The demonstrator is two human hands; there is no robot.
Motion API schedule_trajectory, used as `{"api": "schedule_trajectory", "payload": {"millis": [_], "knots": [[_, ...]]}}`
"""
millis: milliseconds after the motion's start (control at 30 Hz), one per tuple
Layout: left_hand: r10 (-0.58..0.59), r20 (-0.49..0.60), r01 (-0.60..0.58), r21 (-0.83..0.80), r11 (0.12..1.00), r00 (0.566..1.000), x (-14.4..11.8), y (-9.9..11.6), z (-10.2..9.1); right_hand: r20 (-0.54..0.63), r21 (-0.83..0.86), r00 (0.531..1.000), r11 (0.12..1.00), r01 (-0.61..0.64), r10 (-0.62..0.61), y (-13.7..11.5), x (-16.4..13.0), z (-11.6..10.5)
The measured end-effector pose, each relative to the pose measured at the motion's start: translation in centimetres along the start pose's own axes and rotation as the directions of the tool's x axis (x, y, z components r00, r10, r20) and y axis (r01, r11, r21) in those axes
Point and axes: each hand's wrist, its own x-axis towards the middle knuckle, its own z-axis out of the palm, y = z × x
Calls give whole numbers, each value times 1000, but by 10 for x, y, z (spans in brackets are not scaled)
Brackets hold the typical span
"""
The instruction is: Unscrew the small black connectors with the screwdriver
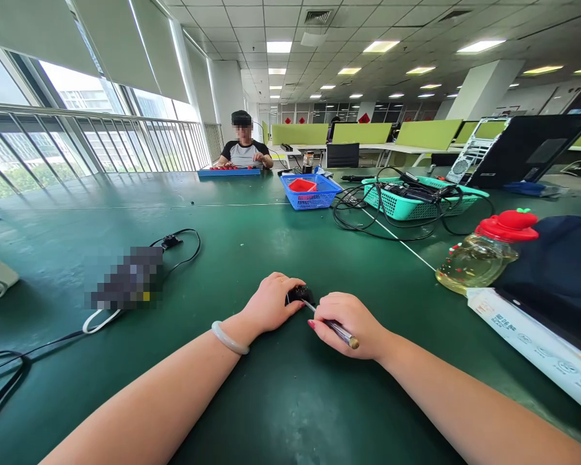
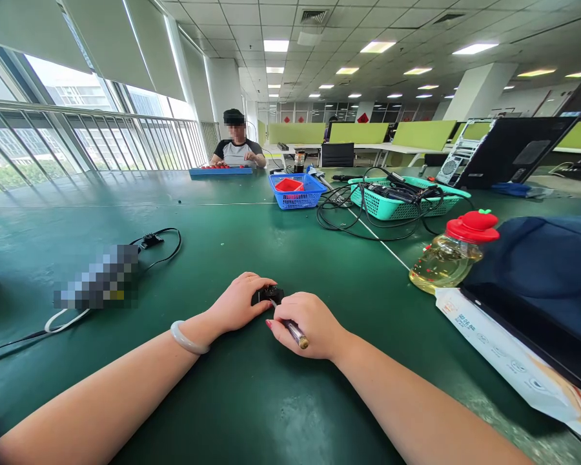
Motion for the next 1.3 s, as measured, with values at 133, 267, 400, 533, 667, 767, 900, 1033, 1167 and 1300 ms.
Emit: {"api": "schedule_trajectory", "payload": {"millis": [133, 267, 400, 533, 667, 767, 900, 1033, 1167, 1300], "knots": [[3, 7, -3, 5, 1000, 1000, -1, -1, 1, 6, 8, 1000, 1000, -10, 10, 2, 0, 1], [7, 6, -7, 2, 1000, 1000, -1, -1, 2, 14, 16, 1000, 1000, -16, 16, 2, 0, 1], [4, 9, -4, -1, 1000, 1000, 0, 0, 1, 16, 18, 1000, 1000, -21, 21, 2, 0, 1], [-1, 9, 1, -6, 1000, 1000, -1, 0, 0, 25, 23, 999, 999, -25, 24, 2, 0, 1], [-5, 13, 5, -5, 1000, 1000, -1, 0, 1, 30, 26, 999, 999, -29, 28, 2, 0, 1], [-6, 16, 6, -4, 1000, 1000, -1, 0, 0, 28, 26, 999, 999, -24, 24, 2, 0, 0], [-3, 12, 4, -5, 1000, 1000, -1, 1, 0, 24, 18, 999, 1000, -23, 23, 1, 0, 1], [-4, 16, 4, -9, 1000, 1000, -1, 1, 0, 22, 10, 1000, 1000, -17, 17, 2, 0, 1], [-8, 20, 9, -19, 1000, 1000, -1, 1, 0, 15, -20, 1000, 1000, 0, 0, 2, 0, 0], [-24, 16, 25, -34, 999, 1000, 0, 0, 1, -3, -108, 999, 993, 47, -48, 0, 0, 0]]}}
